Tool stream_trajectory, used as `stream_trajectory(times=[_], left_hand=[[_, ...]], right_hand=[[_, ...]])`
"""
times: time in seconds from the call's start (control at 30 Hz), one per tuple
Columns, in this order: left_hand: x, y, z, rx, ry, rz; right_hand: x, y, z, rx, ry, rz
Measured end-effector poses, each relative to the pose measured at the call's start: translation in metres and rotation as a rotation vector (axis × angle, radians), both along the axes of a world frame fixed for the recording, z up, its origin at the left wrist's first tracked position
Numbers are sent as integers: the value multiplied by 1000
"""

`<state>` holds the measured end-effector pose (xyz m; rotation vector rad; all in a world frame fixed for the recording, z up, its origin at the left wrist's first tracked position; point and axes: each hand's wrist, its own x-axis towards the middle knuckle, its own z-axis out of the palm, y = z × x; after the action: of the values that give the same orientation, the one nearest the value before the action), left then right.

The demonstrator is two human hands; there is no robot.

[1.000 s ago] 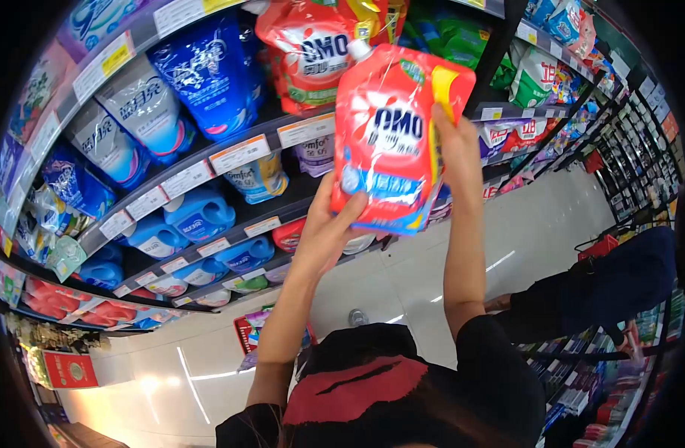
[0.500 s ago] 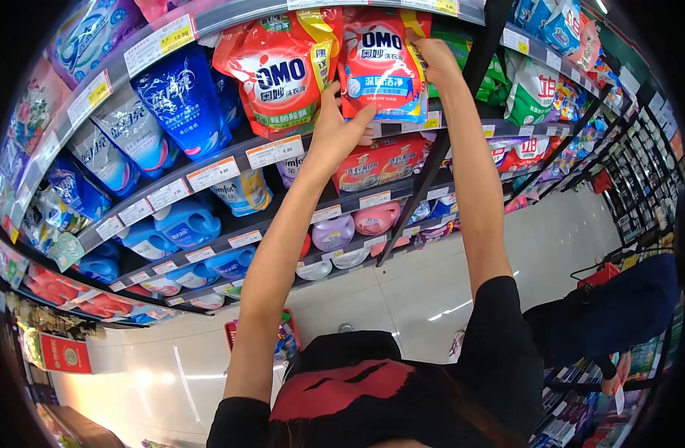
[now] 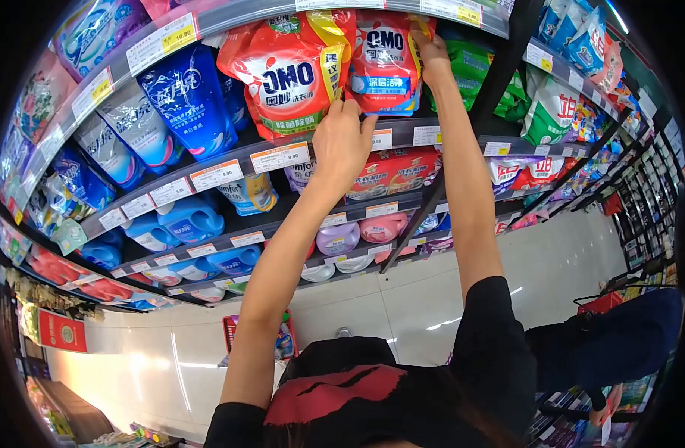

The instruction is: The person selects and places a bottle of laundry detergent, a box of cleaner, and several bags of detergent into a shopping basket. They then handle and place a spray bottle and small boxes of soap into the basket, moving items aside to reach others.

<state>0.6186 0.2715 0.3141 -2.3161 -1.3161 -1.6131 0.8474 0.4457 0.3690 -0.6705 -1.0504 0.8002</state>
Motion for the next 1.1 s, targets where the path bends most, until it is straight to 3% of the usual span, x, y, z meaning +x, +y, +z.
stream_trajectory(times=[0.27,0.3,0.4,0.63,0.73,0.87,1.03,1.1], left_hand=[[13,7,-2,84,27,-97],[14,8,-1,96,29,-99],[17,6,-3,110,24,-111],[10,-7,-7,75,-9,-207],[0,-27,-16,11,0,-274],[-21,-69,-52,-54,43,-389],[-67,-120,-132,-440,136,-427],[-83,-132,-170,-544,140,-409]], right_hand=[[-7,-40,-1,121,22,214],[-8,-45,-4,104,74,157],[-3,-48,-11,153,117,321],[15,-15,-28,165,141,432],[-12,-53,-17,180,184,372],[-11,-50,-18,137,136,308],[-14,-48,-22,118,215,287],[-10,-45,-24,117,166,72]])
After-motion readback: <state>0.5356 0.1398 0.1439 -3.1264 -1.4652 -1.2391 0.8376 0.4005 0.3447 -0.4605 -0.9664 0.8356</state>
